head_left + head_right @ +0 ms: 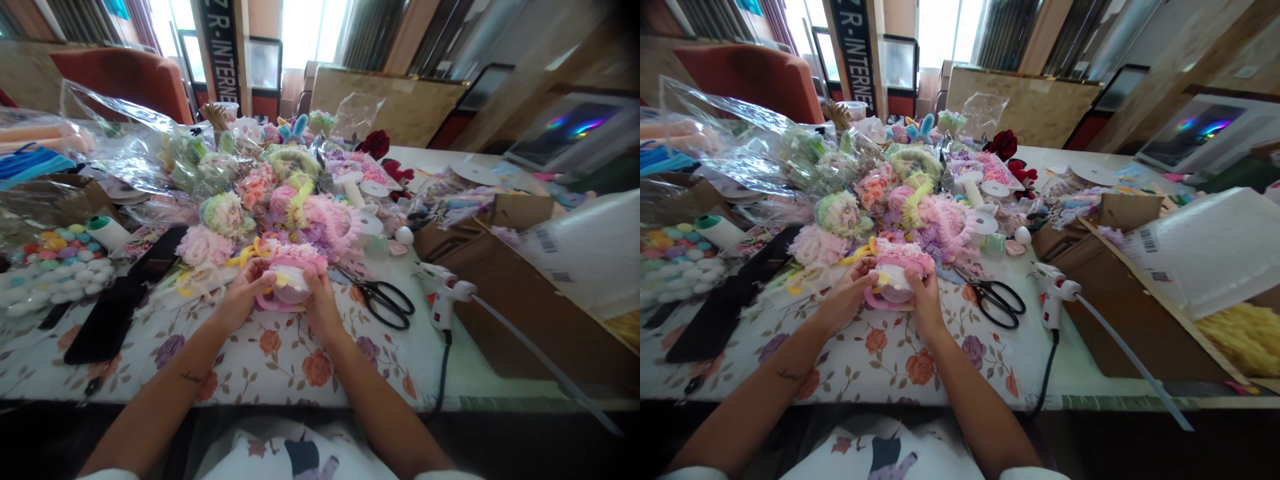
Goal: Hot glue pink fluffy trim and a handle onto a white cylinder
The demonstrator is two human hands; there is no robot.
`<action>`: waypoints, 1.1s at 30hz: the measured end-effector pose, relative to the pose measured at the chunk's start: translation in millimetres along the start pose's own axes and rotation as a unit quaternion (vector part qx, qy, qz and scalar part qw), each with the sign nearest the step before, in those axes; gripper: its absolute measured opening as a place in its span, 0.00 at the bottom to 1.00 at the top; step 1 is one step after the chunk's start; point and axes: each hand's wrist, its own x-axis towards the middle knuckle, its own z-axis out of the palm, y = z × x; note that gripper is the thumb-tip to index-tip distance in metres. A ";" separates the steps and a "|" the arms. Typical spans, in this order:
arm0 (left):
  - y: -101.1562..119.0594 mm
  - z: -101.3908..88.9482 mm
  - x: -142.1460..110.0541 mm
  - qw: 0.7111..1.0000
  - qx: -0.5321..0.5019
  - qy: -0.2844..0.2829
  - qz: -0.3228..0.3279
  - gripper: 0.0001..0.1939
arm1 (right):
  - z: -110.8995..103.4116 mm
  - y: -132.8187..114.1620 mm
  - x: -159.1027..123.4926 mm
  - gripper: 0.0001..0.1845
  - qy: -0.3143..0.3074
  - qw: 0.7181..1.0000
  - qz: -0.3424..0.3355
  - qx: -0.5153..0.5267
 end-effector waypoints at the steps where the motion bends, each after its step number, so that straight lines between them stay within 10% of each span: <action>1: 0.9 1.4 -0.2 1.000 -0.022 -0.001 -0.014 0.22 | 0.2 -0.3 -0.4 0.34 -0.003 1.000 0.001 0.000; 11: -4.4 3.0 -10.2 0.993 -0.066 -0.076 -0.062 0.27 | 0.1 3.9 -4.3 0.30 -0.043 0.999 -0.017 -0.015; 28: -19.9 -9.4 -6.6 0.992 -0.106 -0.041 -0.059 0.33 | -7.3 1.1 -6.7 0.27 -0.079 0.974 -0.103 -0.185; 33: -15.6 -9.9 -3.2 0.984 -0.152 0.047 -0.079 0.28 | -44.7 -25.1 -17.2 0.29 0.074 0.962 -0.145 -0.218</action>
